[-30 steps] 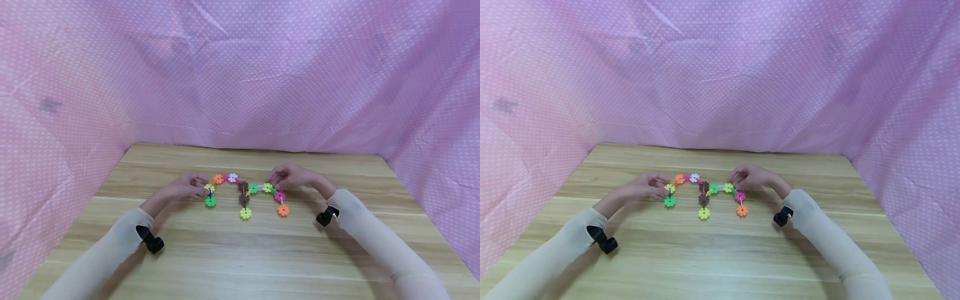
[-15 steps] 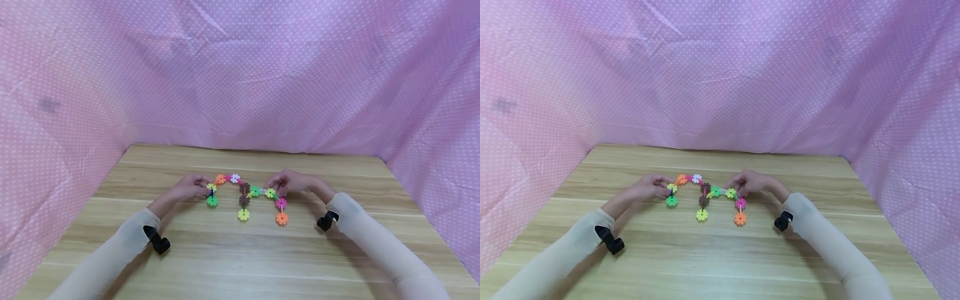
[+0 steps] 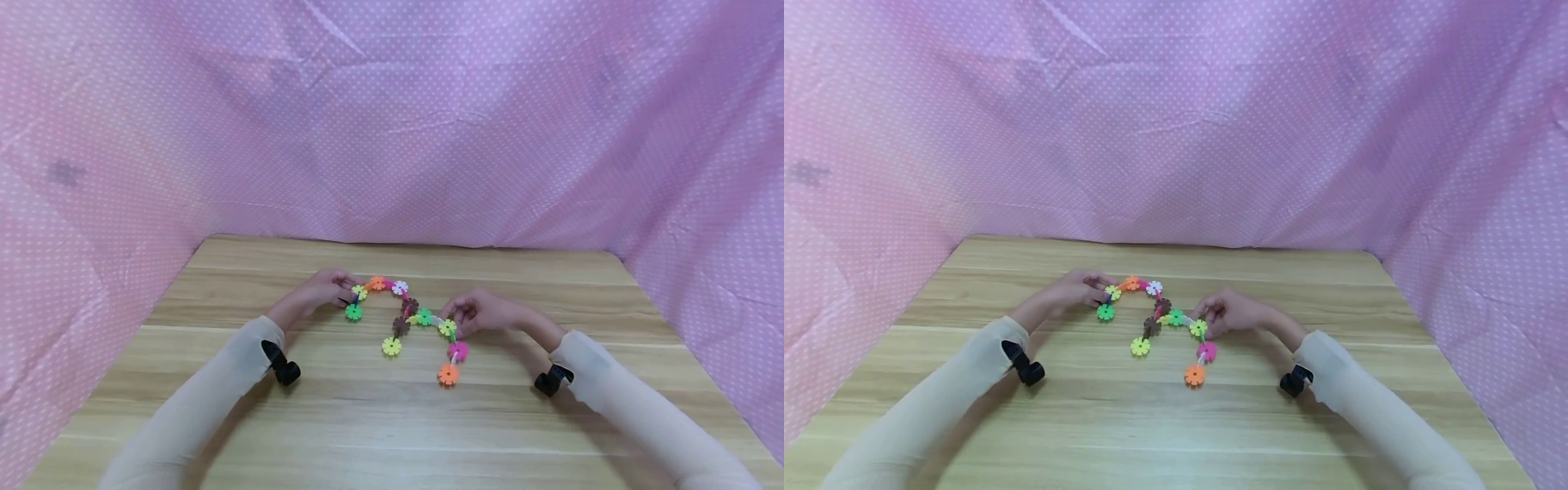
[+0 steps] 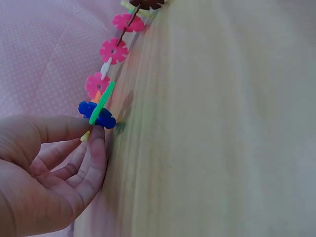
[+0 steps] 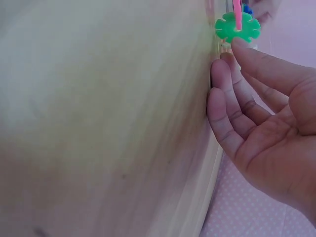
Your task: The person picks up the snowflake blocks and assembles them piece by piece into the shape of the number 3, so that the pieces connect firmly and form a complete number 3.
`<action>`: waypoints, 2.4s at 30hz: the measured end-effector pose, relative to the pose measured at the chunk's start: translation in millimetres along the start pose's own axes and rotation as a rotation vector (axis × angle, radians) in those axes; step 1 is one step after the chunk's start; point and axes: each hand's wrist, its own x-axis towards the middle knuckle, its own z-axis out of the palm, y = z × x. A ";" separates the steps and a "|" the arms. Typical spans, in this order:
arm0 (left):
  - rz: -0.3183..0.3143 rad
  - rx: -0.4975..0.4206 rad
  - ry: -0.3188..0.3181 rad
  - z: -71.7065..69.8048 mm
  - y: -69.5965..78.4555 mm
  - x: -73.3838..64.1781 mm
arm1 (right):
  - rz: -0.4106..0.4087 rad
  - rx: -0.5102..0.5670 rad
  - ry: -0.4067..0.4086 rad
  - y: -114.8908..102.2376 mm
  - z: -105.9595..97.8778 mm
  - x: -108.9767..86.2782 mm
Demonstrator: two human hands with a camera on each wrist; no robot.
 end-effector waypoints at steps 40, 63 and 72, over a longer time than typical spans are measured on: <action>0.008 -0.160 0.089 21.1 -6.9 -13.6 | -0.037 0.015 -0.038 -4.7 19.1 -4.8; 0.065 -0.188 0.023 14.1 -3.6 41.2 | -0.069 -0.030 0.128 -4.5 44.3 -6.7; 0.077 -0.114 0.026 13.6 -4.9 48.3 | -0.059 -0.021 0.138 -7.1 45.9 -9.2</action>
